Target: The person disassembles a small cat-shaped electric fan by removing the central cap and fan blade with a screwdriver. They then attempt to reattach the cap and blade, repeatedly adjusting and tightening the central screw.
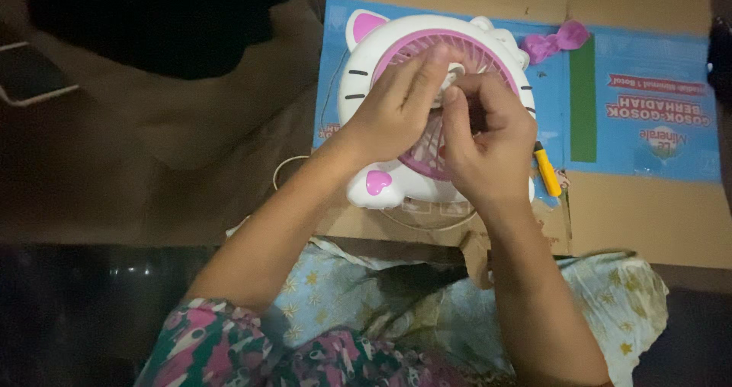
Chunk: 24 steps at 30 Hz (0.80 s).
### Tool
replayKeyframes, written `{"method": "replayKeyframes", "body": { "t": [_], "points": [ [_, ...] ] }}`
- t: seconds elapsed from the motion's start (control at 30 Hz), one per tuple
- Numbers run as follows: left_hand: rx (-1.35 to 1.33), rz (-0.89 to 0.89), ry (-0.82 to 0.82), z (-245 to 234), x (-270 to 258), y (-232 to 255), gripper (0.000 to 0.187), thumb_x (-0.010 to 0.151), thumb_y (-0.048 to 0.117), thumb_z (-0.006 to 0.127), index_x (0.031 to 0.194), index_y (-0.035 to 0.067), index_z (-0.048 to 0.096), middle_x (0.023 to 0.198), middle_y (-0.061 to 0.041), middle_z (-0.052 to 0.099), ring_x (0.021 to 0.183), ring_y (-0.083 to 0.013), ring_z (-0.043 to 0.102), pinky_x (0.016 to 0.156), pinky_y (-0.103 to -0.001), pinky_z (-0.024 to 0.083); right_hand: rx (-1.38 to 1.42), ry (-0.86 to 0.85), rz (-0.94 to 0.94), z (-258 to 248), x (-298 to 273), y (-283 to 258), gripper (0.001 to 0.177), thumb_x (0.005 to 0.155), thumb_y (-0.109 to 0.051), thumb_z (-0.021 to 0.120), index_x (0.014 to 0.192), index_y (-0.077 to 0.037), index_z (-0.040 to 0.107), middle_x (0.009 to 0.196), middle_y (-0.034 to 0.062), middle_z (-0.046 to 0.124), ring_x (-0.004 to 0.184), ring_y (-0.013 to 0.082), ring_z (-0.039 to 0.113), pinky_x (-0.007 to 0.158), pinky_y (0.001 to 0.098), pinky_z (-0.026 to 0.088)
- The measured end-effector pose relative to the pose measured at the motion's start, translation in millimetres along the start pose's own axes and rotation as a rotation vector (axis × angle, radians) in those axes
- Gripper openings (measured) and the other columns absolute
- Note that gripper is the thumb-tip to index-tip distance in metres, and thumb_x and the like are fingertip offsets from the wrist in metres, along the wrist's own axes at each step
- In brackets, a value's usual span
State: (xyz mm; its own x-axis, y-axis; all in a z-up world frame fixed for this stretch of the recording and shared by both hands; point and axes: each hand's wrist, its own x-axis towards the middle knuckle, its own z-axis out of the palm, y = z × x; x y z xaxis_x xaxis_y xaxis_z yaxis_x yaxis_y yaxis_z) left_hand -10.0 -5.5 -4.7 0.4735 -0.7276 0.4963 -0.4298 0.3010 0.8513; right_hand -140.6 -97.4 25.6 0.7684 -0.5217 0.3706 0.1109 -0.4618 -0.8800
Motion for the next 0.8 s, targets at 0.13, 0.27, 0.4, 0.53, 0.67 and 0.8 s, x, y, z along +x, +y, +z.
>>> {"method": "replayKeyframes", "body": {
  "t": [0.13,0.27,0.4,0.53,0.67,0.8],
  "points": [
    [-0.127,-0.1,-0.046,-1.7,-0.6,-4.3,0.054,0.117,0.043,0.031,0.129,0.0,0.061,0.121,-0.013,0.071,0.116,-0.0225,0.067,0.104,-0.035,0.051,-0.011,-0.021,0.046,-1.5,0.1,-4.5,0.009,0.109,-0.008,0.062,0.105,0.0,0.065,0.082,-0.0018,0.066,0.065,0.0018,0.058,0.054,0.0199,0.047],
    [-0.135,-0.079,-0.042,-1.5,1.7,-5.9,0.054,0.117,0.045,0.031,0.125,0.001,0.062,0.114,-0.009,0.067,0.109,-0.0181,0.064,0.1,-0.032,0.051,0.06,-0.02,0.107,-0.1,2.3,-7.1,0.01,0.109,-0.01,0.061,0.106,-0.001,0.065,0.081,-0.0029,0.064,0.064,0.0014,0.056,0.053,0.0198,0.049],
    [-0.119,-0.108,-0.049,-2.3,1.3,-4.3,0.053,0.117,0.046,0.03,0.12,0.005,0.063,0.098,-0.002,0.061,0.093,-0.0111,0.059,0.088,-0.027,0.051,0.052,-0.027,0.094,0.3,0.7,-5.0,0.01,0.109,-0.01,0.061,0.105,-0.001,0.064,0.077,-0.0035,0.06,0.063,0.0018,0.055,0.053,0.0199,0.046],
    [-0.253,-0.202,-0.061,-4.5,0.2,-2.3,0.051,0.115,0.047,0.033,0.116,0.005,0.063,0.094,0.0,0.059,0.083,-0.0085,0.056,0.075,-0.025,0.05,0.127,-0.064,0.132,-2.1,0.8,0.7,0.012,0.109,-0.01,0.06,0.101,-0.001,0.063,0.077,-0.0042,0.058,0.061,0.0025,0.053,0.051,0.0211,0.042],
    [-0.447,-0.267,-0.107,-6.7,1.7,1.2,0.049,0.116,0.045,0.038,0.12,0.003,0.063,0.096,0.0,0.06,0.086,-0.0067,0.056,0.076,-0.024,0.05,0.123,-0.058,0.08,-5.1,0.5,5.9,0.013,0.112,-0.009,0.06,0.104,0.0,0.064,0.081,-0.0027,0.061,0.067,0.0027,0.053,0.058,0.0217,0.043],
    [-0.489,-0.297,-0.195,-10.3,0.8,5.2,0.039,0.109,0.034,0.05,0.13,0.003,0.059,0.09,0.002,0.059,0.067,-0.0042,0.052,0.055,-0.021,0.042,0.184,-0.051,0.049,-6.9,2.2,10.6,0.014,0.115,-0.008,0.059,0.106,0.001,0.064,0.092,-0.0005,0.066,0.078,0.003,0.056,0.066,0.0214,0.046]
  ]
}}
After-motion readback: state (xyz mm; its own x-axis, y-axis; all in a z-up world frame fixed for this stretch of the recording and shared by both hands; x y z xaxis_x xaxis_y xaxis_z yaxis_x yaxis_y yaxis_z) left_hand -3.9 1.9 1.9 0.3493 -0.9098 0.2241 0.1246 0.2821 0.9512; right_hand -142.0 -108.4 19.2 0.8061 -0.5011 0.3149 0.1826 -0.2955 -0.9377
